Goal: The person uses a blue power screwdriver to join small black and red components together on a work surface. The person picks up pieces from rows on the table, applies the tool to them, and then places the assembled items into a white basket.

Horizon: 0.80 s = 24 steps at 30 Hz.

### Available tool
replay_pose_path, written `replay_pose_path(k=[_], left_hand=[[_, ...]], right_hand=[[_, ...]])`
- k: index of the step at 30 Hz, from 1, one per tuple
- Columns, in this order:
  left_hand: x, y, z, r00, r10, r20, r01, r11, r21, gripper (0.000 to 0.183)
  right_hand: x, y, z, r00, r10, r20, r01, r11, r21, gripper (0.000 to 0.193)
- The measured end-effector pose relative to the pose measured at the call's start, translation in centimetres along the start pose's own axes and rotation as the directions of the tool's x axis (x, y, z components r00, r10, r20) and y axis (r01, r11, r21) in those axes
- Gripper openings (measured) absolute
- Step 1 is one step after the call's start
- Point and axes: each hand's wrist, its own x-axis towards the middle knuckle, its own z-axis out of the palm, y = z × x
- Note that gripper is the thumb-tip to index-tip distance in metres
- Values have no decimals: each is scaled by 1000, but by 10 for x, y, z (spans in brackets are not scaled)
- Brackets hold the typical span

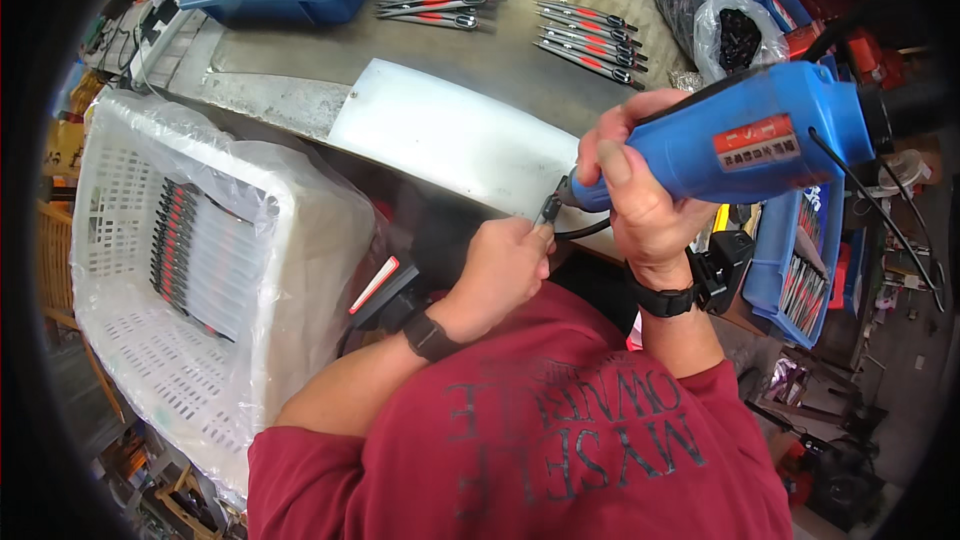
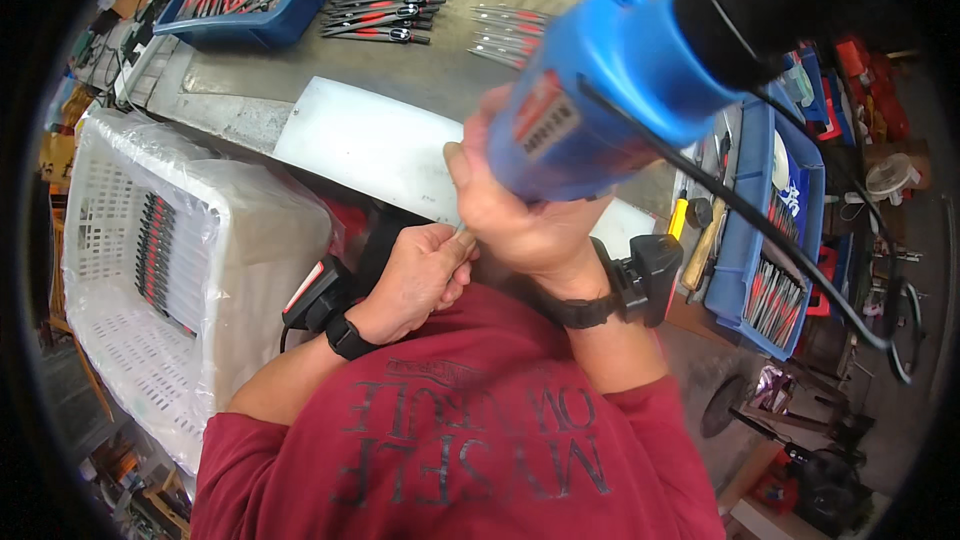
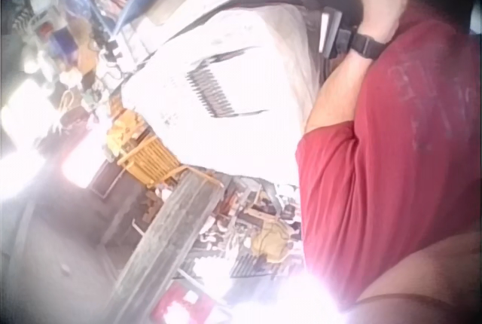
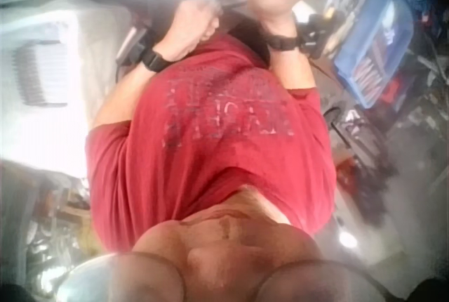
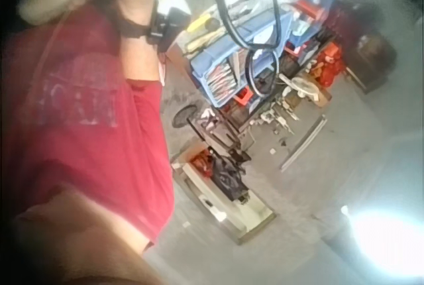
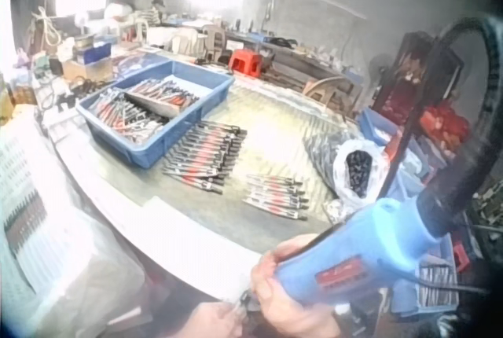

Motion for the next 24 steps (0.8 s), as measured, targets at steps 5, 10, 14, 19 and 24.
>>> replay_pose_path(k=[5, 10, 14, 19, 24], left_hand=[[3, -5, -5, 996, 77, -36, -73, 992, 106, 28], [4, -9, -4, 992, 120, -47, -112, 984, 136, 30], [2, -2, -3, 998, 43, -34, -40, 994, 100, 27], [-4, 1, -1, 1000, 18, -15, -16, 995, 101, 25], [-9, 13, 0, 999, 29, 24, -32, 990, 137, 23]], right_hand=[[3, 3, 7, 996, 25, 89, -37, 990, 136, 40], [7, 2, 16, 988, 125, 93, -132, 988, 76, 31], [9, -4, 12, 989, 118, 91, -127, 987, 97, 34], [5, -17, -5, 994, 98, -38, -76, 925, 371, 37], [-2, -26, -36, 922, 194, -336, 27, 832, 554, 38]])
